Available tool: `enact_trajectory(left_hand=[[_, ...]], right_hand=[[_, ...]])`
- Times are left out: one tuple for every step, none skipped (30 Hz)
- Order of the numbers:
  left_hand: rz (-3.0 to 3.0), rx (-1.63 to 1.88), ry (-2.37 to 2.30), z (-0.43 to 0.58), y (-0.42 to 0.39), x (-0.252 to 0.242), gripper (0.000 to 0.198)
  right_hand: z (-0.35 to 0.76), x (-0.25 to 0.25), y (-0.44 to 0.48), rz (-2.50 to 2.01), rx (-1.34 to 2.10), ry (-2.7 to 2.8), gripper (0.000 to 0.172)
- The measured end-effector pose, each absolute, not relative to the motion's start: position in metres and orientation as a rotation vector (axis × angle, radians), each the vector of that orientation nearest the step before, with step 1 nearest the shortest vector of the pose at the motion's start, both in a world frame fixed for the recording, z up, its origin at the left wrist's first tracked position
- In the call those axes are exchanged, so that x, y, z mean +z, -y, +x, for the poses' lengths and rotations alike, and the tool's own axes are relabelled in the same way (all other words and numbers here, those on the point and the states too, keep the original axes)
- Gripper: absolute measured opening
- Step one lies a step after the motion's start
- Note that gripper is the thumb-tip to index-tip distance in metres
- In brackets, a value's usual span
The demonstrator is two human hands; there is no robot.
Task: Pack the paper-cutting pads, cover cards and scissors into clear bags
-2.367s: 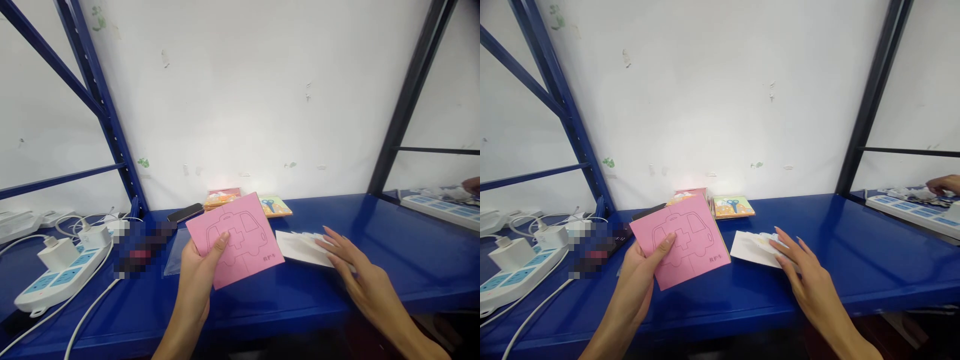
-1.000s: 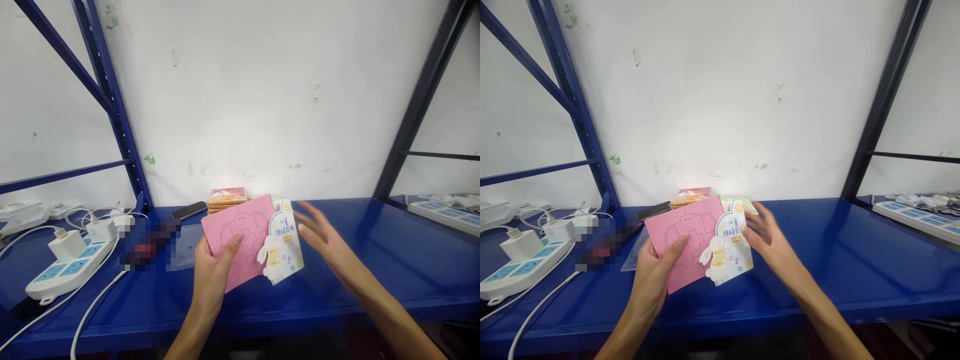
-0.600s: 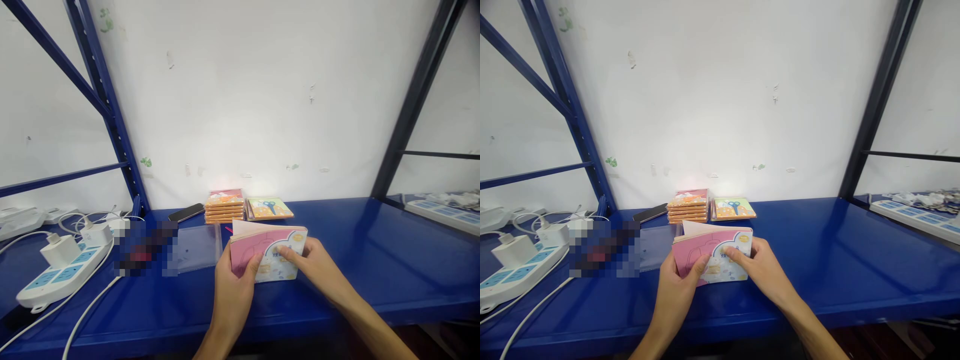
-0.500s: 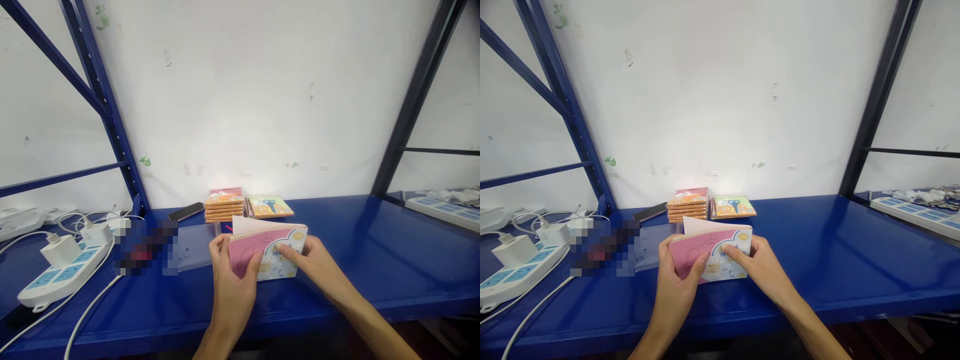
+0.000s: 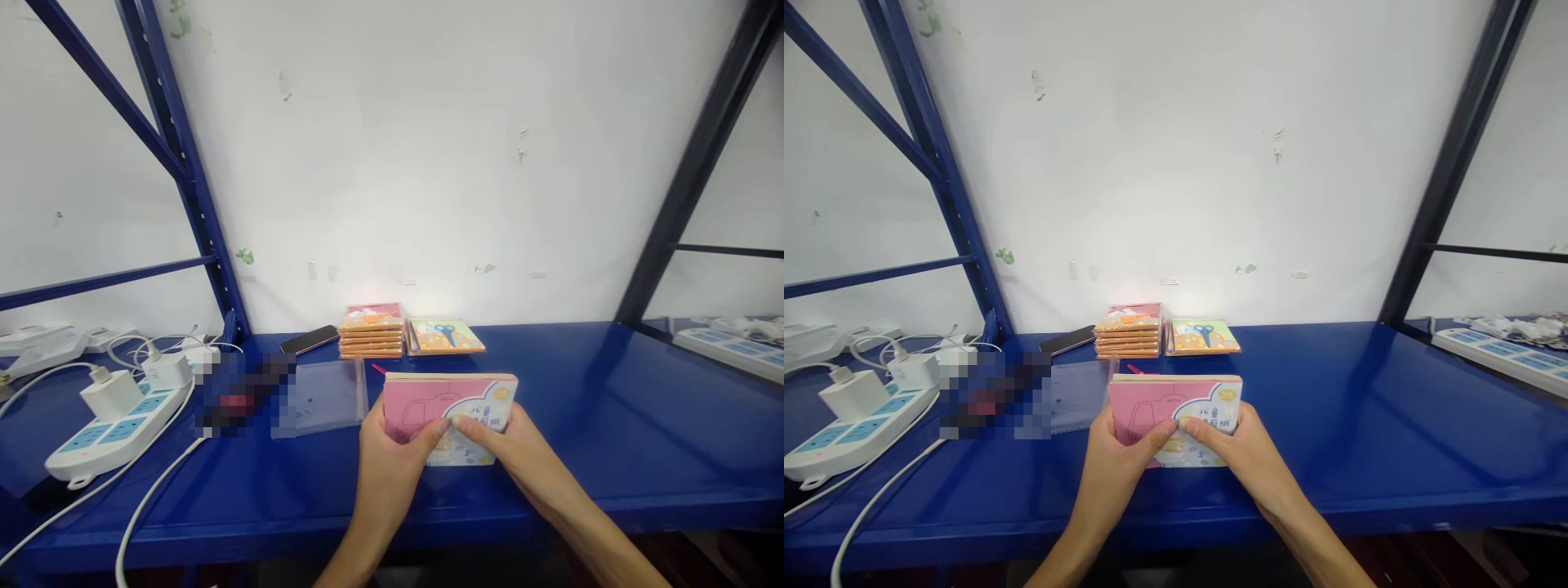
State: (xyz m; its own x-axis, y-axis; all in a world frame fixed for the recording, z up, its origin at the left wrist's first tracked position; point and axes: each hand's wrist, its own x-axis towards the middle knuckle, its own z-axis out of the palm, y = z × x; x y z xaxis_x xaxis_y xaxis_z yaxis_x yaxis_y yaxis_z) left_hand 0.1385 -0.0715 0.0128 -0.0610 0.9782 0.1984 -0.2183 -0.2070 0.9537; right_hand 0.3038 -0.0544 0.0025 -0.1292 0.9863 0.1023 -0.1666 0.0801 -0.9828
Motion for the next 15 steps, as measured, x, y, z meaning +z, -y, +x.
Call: enact_trajectory(left_hand=[[1.157, 1.474, -0.972, 0.139, 0.071, 0.011, 0.043], [1.146, 1.465, -0.985, 0.139, 0.071, 0.01, 0.043], [1.138, 1.461, -0.996, 0.14, 0.071, 0.009, 0.042], [1.131, 1.463, -1.005, 0.14, 0.07, 0.009, 0.042], [1.123, 1.478, -1.016, 0.139, 0.07, 0.01, 0.041], [1.119, 1.498, -1.031, 0.138, 0.07, 0.013, 0.039], [1.116, 1.526, -1.054, 0.135, 0.07, 0.017, 0.038], [1.114, 1.563, -1.089, 0.131, 0.07, 0.023, 0.037], [1.117, 1.603, -1.134, 0.125, 0.071, 0.03, 0.036], [1.116, 1.67, -1.186, 0.117, 0.072, 0.038, 0.037], [1.128, 1.749, -1.238, 0.106, 0.074, 0.046, 0.036], [1.149, 1.827, -1.289, 0.094, 0.076, 0.054, 0.037], [1.165, 1.896, -1.351, 0.08, 0.078, 0.061, 0.039], [1.16, 1.964, -1.407, 0.065, 0.08, 0.066, 0.042], [1.137, 2.037, -1.432, 0.051, 0.081, 0.069, 0.048]], right_hand=[[0.304, 0.001, 0.055, -0.961, 1.313, 1.228, 0.053], [0.304, 0.0, 0.056, -0.973, 1.308, 1.237, 0.053], [0.304, 0.0, 0.056, -0.988, 1.3, 1.256, 0.055], [0.304, 0.0, 0.056, -1.006, 1.291, 1.279, 0.057], [0.304, 0.001, 0.054, -1.02, 1.287, 1.301, 0.059], [0.304, 0.002, 0.052, -1.02, 1.287, 1.323, 0.061], [0.304, 0.005, 0.048, -0.999, 1.282, 1.345, 0.064], [0.304, 0.008, 0.043, -0.957, 1.263, 1.37, 0.068], [0.304, 0.013, 0.037, -0.905, 1.229, 1.398, 0.071], [0.303, 0.018, 0.029, -0.856, 1.175, 1.426, 0.072], [0.3, 0.024, 0.021, -0.822, 1.106, 1.459, 0.071], [0.296, 0.03, 0.013, -0.828, 1.042, 1.502, 0.069], [0.29, 0.035, 0.005, -0.869, 0.986, 1.559, 0.067], [0.282, 0.039, -0.002, -0.938, 0.957, 1.654, 0.067], [0.271, 0.042, -0.007, -1.032, 0.956, 1.798, 0.07]])
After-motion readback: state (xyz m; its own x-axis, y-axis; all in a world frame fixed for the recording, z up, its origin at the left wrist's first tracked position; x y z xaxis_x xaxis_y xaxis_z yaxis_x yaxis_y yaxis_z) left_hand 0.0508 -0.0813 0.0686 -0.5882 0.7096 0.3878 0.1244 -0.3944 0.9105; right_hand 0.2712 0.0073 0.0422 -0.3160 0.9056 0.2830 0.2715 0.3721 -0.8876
